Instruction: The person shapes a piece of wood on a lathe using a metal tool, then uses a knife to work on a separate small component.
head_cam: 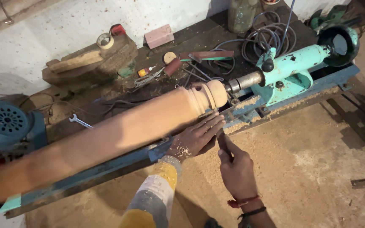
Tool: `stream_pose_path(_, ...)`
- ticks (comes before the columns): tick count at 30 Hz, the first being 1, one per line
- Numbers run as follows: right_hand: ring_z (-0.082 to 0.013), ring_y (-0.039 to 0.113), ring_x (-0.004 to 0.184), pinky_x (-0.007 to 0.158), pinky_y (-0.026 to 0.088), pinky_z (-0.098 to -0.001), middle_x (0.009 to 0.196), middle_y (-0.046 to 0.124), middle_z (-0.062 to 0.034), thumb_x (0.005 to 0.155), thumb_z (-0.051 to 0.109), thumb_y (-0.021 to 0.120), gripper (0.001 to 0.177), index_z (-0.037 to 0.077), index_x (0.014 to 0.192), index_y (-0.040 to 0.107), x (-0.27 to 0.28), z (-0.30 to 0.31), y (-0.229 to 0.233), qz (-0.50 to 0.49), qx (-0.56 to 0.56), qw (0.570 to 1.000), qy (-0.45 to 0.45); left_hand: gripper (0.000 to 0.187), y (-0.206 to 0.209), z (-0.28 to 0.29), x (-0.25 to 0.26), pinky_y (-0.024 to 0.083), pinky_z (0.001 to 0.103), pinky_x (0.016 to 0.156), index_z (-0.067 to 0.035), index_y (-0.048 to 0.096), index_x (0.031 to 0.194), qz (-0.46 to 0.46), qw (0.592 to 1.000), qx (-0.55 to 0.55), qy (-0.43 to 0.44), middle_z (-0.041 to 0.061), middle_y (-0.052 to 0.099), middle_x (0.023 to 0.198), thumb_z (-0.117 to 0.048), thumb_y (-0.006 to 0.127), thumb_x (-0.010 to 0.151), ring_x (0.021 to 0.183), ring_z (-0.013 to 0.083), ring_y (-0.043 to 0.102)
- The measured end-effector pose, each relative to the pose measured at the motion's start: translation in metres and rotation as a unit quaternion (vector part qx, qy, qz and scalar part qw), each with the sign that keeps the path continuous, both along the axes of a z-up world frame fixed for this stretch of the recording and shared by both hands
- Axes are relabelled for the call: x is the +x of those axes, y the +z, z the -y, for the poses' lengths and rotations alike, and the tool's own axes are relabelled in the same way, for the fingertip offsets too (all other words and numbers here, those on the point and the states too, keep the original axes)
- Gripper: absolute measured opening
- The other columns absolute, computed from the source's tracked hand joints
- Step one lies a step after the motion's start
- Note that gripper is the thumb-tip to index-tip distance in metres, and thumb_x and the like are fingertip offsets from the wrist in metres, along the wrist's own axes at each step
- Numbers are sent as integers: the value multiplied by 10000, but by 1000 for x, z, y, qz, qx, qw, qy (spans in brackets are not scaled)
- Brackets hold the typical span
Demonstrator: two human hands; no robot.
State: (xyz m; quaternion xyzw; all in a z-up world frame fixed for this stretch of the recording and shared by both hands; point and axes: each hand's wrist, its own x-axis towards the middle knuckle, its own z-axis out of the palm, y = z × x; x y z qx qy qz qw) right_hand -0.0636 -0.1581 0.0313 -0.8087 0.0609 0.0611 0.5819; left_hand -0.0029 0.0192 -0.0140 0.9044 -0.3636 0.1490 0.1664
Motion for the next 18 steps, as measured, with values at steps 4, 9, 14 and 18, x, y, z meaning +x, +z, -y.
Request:
stream_pose_path(4, -231, 753, 1102, 870, 577, -326, 1198, 752, -164, 911, 61, 632, 444, 42, 1355, 629, 0, -6, 0, -11, -12, 1000, -18, 571, -3, 0, 2, 449, 379, 1212, -34, 541, 1454, -4, 1000, -3, 9, 127, 511, 1552, -124, 699, 913, 1485, 246, 467)
stream_pose_path(9, -228, 790, 996, 788, 590, -347, 1140, 769, -171, 898, 73, 650, 440, 57, 1338, 645, 7, 10, 1, -33, -33, 999, 5, 684, 6, -1, 0, 447, 391, 1200, -41, 481, 1517, -33, 999, -10, -5, 129, 474, 1584, -143, 712, 881, 1498, 268, 447)
stream_pose_path(14, -175, 786, 849, 714, 579, -333, 1056, 776, -205, 883, 94, 669, 455, 94, 1338, 663, 18, 27, 3, -26, -67, 997, 38, 790, 11, 2, -1, 395, 428, 1237, -36, 393, 1560, -37, 999, -5, -17, 142, 404, 1625, -142, 709, 844, 1532, 295, 378)
stream_pose_path(18, -152, 640, 661, 614, 548, -345, 928, 781, -207, 893, 118, 681, 454, 124, 1346, 665, 28, 38, 10, -59, -89, 993, 57, 826, 10, 2, 5, 336, 445, 1281, -27, 338, 1586, -58, 997, -24, -43, 159, 351, 1653, -130, 695, 849, 1559, 315, 321)
